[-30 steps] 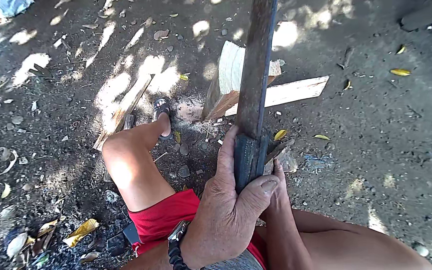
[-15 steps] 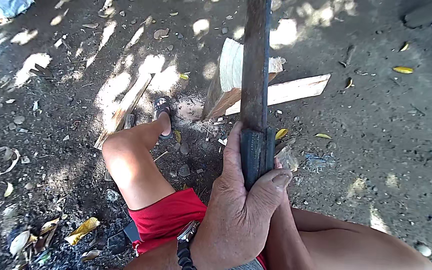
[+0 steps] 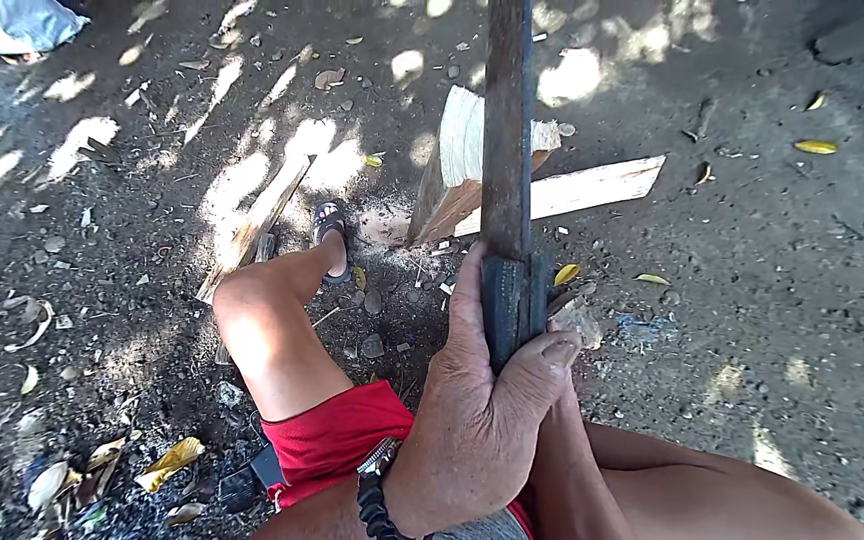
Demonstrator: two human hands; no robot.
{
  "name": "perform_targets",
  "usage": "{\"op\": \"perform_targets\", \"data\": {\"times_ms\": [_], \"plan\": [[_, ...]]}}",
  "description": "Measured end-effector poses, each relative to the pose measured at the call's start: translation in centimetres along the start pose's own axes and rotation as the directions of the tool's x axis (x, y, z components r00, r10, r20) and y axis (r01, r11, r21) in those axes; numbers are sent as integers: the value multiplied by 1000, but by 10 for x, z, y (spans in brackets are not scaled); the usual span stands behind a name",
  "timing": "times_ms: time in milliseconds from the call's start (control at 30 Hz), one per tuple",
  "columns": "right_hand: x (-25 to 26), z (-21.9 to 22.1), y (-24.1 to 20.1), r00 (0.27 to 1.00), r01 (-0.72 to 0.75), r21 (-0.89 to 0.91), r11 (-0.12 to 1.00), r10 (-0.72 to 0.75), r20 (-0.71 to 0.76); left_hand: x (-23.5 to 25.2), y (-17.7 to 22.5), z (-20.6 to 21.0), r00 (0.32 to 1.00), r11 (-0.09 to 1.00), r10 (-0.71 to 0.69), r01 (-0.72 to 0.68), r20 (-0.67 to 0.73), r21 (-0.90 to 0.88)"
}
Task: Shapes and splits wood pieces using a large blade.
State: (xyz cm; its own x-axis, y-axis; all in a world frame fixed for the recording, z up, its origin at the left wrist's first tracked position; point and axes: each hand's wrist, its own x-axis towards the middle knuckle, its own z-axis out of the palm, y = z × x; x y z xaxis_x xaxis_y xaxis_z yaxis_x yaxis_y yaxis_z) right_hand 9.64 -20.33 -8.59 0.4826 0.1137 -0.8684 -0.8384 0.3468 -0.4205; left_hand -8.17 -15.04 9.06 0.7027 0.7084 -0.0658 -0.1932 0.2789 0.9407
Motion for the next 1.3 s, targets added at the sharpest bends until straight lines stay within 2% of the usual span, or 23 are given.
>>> {"op": "perform_targets", "data": {"times_ms": [67,133,167,200,233,300,333,367,433,467,600,767,933,1133,1300], "plan": [[4,-4,2,997,65,-12,998,-65,40,-1,-1,-1,1000,1000,1,-1,6,-5],[-2,-1,-3,997,73,-101,992,-76,-18,-2,-1,-2,1000,1000,-5,6,6,-12],[-8,-5,-4,994,100,-122,987,-95,46,-2,-1,-2,1000,1000,-5,5,5,-6],[-6,-16,3,961,209,-76,975,-190,199,-2,0,-2,1000,1000,-3,3,4,1],[5,-31,13,866,336,27,942,-320,385,-2,1,-2,1000,1000,-3,3,3,8],[-20,-4,-1,964,243,-76,967,-233,125,-2,4,-1,1000,1000,-21,21,4,11],[-18,-1,-10,977,200,-93,975,-191,98,-2,5,-1,1000,999,-31,31,6,12],[-7,-9,-15,965,199,-52,979,-187,182,-2,6,-2,999,999,-35,35,9,20],[19,-27,-22,878,259,-27,966,-223,424,-2,7,-2,999,999,-41,41,10,34],[18,-30,-27,840,291,-46,956,-232,491,-3,8,-2,999,998,-49,49,8,42],[-20,-27,-51,710,497,-116,860,-325,625,-1,9,-2,999,997,-45,43,24,67],[-55,-29,-79,451,803,-136,580,-443,775,0,11,-3,998,997,-54,52,26,61],[-83,-24,-97,157,949,18,314,-523,838,-1,12,-6,997,995,-66,63,28,79],[-112,-20,-109,-27,985,109,133,-506,862,-4,12,-9,997,995,-69,66,45,81],[-125,-19,-112,-95,983,156,96,-462,882,-5,14,-10,997,994,-66,62,49,85]]}}
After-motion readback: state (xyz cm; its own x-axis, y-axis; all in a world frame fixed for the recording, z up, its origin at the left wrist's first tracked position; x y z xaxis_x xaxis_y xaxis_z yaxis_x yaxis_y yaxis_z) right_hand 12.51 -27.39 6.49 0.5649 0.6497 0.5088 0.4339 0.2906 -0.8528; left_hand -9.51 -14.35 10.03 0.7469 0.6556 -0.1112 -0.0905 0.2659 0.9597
